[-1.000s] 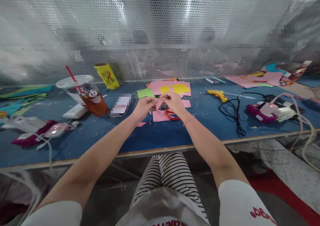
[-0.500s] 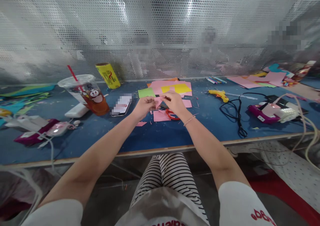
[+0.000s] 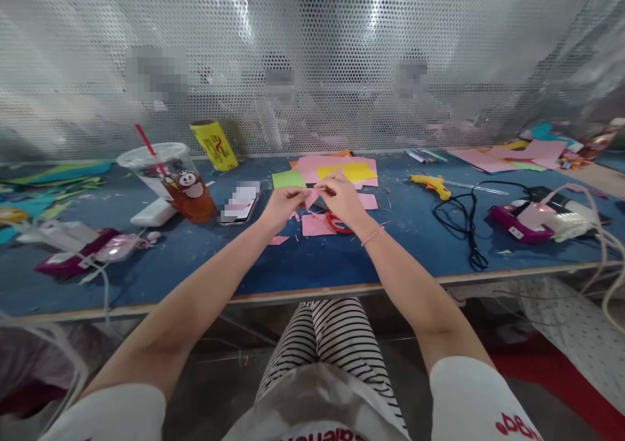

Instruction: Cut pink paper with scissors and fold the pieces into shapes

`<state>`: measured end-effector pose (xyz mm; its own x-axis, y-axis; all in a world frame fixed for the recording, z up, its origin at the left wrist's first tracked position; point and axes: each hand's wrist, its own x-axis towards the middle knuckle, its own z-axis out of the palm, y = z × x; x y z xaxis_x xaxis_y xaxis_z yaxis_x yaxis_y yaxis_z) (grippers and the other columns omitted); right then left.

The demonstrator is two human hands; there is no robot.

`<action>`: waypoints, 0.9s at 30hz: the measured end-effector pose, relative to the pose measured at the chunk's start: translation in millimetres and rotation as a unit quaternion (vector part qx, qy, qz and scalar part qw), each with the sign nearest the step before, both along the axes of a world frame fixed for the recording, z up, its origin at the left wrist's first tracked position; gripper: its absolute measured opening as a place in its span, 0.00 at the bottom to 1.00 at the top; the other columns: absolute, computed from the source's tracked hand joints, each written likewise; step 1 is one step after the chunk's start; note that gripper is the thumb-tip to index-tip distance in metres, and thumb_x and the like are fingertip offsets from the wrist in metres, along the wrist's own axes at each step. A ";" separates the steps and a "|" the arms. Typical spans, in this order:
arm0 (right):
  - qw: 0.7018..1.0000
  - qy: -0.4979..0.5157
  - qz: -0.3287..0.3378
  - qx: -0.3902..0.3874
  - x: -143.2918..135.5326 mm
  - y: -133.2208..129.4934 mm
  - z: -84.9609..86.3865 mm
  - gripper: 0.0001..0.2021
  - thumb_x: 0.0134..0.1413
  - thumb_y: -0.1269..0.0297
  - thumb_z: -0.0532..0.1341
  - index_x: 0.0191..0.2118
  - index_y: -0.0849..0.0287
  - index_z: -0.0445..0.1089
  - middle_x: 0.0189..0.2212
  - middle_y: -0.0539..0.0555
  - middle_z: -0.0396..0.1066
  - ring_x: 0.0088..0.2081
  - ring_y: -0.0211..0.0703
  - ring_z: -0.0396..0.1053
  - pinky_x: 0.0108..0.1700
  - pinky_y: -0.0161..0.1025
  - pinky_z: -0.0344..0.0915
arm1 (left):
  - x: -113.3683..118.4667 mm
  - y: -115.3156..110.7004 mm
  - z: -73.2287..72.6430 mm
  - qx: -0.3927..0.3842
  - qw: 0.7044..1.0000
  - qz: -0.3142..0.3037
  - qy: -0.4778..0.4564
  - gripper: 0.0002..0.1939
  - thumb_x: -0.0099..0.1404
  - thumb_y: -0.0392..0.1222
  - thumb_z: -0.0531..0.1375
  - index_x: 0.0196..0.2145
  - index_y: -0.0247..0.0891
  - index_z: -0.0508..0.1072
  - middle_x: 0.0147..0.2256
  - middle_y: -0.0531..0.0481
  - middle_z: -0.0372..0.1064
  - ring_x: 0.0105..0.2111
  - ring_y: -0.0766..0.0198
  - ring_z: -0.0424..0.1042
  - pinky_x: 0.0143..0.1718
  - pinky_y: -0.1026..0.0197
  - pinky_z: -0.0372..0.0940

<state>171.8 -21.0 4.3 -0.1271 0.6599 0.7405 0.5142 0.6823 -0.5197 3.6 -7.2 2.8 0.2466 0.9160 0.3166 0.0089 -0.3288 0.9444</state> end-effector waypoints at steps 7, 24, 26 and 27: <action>0.996 0.069 0.039 -0.029 -1.2 0.7 -0.7 0.05 0.48 0.69 0.59 0.34 0.58 0.69 0.32 0.53 0.68 0.35 0.38 0.68 0.39 0.39 0.67 | 0.8 0.8 -2.1 0.020 0.999 -0.026 -0.038 0.09 0.47 0.39 0.65 0.29 0.36 0.77 0.29 0.50 0.72 0.30 0.67 0.68 0.37 0.62 0.63; 0.942 0.177 0.167 -0.231 -3.3 1.3 -3.2 0.09 0.43 0.63 0.60 0.32 0.59 0.62 0.25 0.46 0.63 0.24 0.31 0.59 0.26 0.32 0.59 | 1.3 -11.8 3.5 0.042 0.995 -0.041 -0.074 0.07 0.52 0.36 0.59 0.30 0.37 0.76 0.31 0.50 0.73 0.34 0.65 0.71 0.40 0.62 0.65; 0.955 0.167 0.138 -0.202 -3.6 2.3 -3.1 0.09 0.43 0.63 0.60 0.31 0.60 0.64 0.26 0.48 0.65 0.25 0.32 0.62 0.29 0.33 0.60 | 2.5 -10.8 2.7 0.034 0.995 -0.037 -0.087 0.12 0.50 0.39 0.62 0.35 0.37 0.73 0.30 0.51 0.72 0.31 0.67 0.71 0.38 0.62 0.66; 0.960 0.160 0.126 -0.192 -3.9 2.5 -2.5 0.09 0.43 0.63 0.61 0.31 0.60 0.64 0.26 0.48 0.66 0.25 0.33 0.62 0.30 0.34 0.61 | 3.0 -10.2 2.1 0.027 0.995 -0.033 -0.086 0.16 0.48 0.39 0.64 0.37 0.37 0.71 0.29 0.53 0.72 0.29 0.68 0.70 0.36 0.62 0.67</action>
